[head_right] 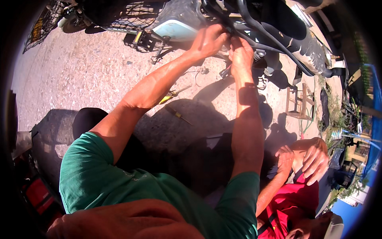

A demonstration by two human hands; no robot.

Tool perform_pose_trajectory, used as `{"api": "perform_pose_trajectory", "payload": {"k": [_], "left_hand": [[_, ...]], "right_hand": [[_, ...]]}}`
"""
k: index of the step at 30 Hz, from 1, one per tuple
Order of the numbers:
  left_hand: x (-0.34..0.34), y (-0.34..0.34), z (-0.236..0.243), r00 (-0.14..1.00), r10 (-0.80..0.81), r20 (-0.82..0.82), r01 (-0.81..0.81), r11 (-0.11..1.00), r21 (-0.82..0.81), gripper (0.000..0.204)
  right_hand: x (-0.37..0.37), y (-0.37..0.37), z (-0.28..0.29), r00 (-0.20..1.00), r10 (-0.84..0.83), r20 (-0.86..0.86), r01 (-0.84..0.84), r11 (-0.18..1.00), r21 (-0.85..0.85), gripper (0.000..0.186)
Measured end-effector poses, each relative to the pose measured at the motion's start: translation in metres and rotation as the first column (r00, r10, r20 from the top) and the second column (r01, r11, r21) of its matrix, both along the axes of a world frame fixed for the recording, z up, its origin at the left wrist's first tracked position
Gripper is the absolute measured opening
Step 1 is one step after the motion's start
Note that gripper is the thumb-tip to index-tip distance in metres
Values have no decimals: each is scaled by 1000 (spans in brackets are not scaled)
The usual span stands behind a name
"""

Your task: The person manipulates electrical wires on a scooter, stripping and joining them with pliers while using a screwdriver to pry components.

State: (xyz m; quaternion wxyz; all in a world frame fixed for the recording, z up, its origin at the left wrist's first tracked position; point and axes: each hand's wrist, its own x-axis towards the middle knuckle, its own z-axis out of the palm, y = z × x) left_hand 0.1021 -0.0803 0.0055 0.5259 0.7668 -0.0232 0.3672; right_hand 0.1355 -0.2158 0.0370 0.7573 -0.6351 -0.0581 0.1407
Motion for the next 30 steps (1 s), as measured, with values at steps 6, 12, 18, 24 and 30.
{"api": "perform_pose_trajectory", "payload": {"k": [6,12,18,24,30], "left_hand": [[-1,-8,15,827,-526,-200,138,534,-834,32],[-3,1,1,933,-316,-171,153,781,-606,28],[-10,4,0,983,-139,-120,88,931,-355,26],[-8,-25,3,980,-88,-178,12,920,-391,28],[1,-10,3,946,-168,-277,18,880,-474,35]], "right_hand": [[-3,0,-1,999,-7,42,9,999,-41,16],[1,3,7,1000,-27,5,27,1000,-3,18],[5,10,-2,998,56,2,-56,998,-35,12],[1,-9,-6,990,-126,64,135,976,-171,25],[3,7,-8,996,-60,67,72,980,-187,21]]}}
